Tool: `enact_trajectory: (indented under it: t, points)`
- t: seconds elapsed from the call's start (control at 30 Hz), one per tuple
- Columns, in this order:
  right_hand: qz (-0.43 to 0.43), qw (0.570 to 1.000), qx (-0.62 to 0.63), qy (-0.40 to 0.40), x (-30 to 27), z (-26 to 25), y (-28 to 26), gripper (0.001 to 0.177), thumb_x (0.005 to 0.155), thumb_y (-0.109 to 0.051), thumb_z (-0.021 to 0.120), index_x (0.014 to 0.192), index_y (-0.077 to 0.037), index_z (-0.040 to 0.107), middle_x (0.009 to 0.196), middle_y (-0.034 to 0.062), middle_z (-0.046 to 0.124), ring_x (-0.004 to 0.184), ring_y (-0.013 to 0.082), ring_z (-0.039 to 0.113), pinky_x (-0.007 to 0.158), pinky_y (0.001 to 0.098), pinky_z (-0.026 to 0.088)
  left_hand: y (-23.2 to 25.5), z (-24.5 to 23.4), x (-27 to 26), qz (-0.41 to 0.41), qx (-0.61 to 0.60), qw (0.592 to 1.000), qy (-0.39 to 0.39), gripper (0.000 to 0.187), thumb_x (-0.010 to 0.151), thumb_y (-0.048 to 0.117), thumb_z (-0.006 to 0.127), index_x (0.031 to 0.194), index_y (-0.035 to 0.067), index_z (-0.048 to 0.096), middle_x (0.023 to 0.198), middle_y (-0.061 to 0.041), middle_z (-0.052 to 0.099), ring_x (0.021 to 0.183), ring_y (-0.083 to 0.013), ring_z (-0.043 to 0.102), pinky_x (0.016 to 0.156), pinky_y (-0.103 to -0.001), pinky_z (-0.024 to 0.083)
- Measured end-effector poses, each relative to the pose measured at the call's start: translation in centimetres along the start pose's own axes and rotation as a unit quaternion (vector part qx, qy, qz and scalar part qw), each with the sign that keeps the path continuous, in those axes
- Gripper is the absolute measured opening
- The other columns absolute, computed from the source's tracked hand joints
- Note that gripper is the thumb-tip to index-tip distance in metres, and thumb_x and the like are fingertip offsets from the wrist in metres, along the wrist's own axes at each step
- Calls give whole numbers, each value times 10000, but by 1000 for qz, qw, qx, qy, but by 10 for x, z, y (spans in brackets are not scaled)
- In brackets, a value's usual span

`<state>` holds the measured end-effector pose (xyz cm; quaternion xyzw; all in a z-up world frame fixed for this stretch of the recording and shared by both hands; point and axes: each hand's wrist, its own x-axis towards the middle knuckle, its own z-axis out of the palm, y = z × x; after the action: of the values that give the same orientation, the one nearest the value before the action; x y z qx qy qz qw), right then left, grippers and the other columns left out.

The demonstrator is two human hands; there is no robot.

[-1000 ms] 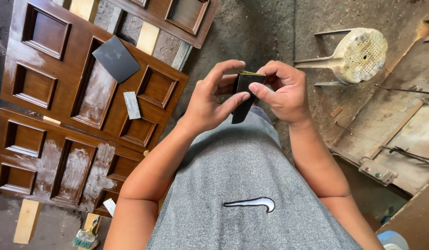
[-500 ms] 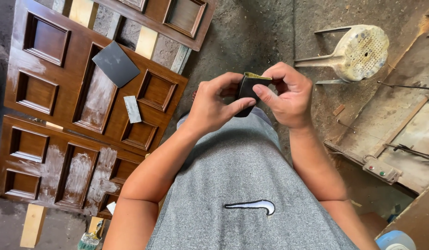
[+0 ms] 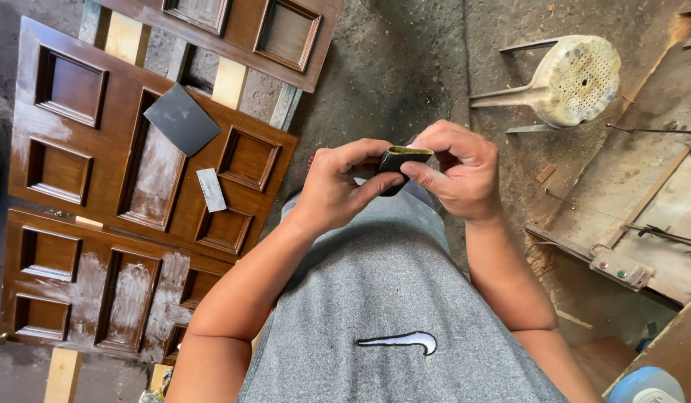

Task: The person sands the surface of a wooden door using a sanding block. They then tear a sheet of sandpaper into smaller pieces and continue sanding the door with the smaller pieces.

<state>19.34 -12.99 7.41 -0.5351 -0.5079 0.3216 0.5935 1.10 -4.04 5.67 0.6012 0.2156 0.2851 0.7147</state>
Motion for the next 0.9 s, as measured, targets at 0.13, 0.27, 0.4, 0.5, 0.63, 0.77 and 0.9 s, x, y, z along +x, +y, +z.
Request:
enact_trajectory:
  t: [0.13, 0.27, 0.4, 0.5, 0.63, 0.77, 0.9]
  points:
    - [-6, 1000, 11, -7, 2, 1, -6, 178, 822, 44, 874, 864, 109, 713, 779, 207, 664, 700, 245, 660, 653, 333, 533, 9, 2, 1, 24, 9, 1000, 10, 312, 839, 49, 862, 1114, 8, 721, 932, -157, 782, 920, -258, 783, 782, -355, 646]
    - [-29, 999, 20, -25, 2, -1, -1, 186, 804, 44, 882, 863, 122, 723, 769, 223, 674, 679, 294, 678, 644, 378, 548, 9, 2, 2, 63, 39, 996, 41, 164, 930, 78, 777, 1087, 33, 763, 924, -118, 798, 870, -264, 800, 725, -341, 655]
    - [-45, 998, 28, -32, 3, -2, -2, 190, 800, 29, 884, 862, 119, 729, 763, 223, 675, 670, 309, 675, 642, 391, 556, 22, 1, 4, 84, 31, 996, 23, 173, 927, 93, 784, 1088, 34, 762, 944, -150, 792, 917, -327, 787, 742, -389, 643]
    - [-49, 998, 29, -33, 5, -1, -5, 152, 811, 35, 869, 860, 105, 743, 770, 217, 690, 683, 304, 682, 649, 391, 558, 21, 0, 4, 100, 29, 994, 10, 135, 946, 63, 757, 1078, 41, 772, 963, -150, 794, 917, -337, 791, 758, -394, 636]
    - [-64, 997, 28, -37, 6, -2, -4, 154, 810, 30, 870, 867, 107, 750, 762, 214, 680, 677, 304, 673, 650, 404, 559, 15, -1, 4, 112, 24, 993, 2, 131, 964, 51, 731, 1087, 39, 776, 1000, -160, 792, 938, -345, 789, 796, -418, 627]
    - [-77, 996, 31, -34, 8, -2, -2, 151, 808, 30, 870, 862, 110, 753, 746, 208, 675, 663, 304, 667, 633, 404, 556, 10, -1, 4, 141, 24, 990, 0, 131, 972, 38, 714, 1088, 7, 766, 1006, -180, 792, 958, -384, 781, 819, -466, 627]
    - [-87, 995, 32, -29, 7, -3, -4, 167, 781, 34, 885, 861, 105, 757, 743, 202, 673, 671, 298, 667, 636, 409, 562, 15, 2, 7, 163, 25, 986, -2, 129, 966, 24, 716, 1082, -1, 767, 1027, -191, 789, 985, -399, 775, 823, -491, 627]
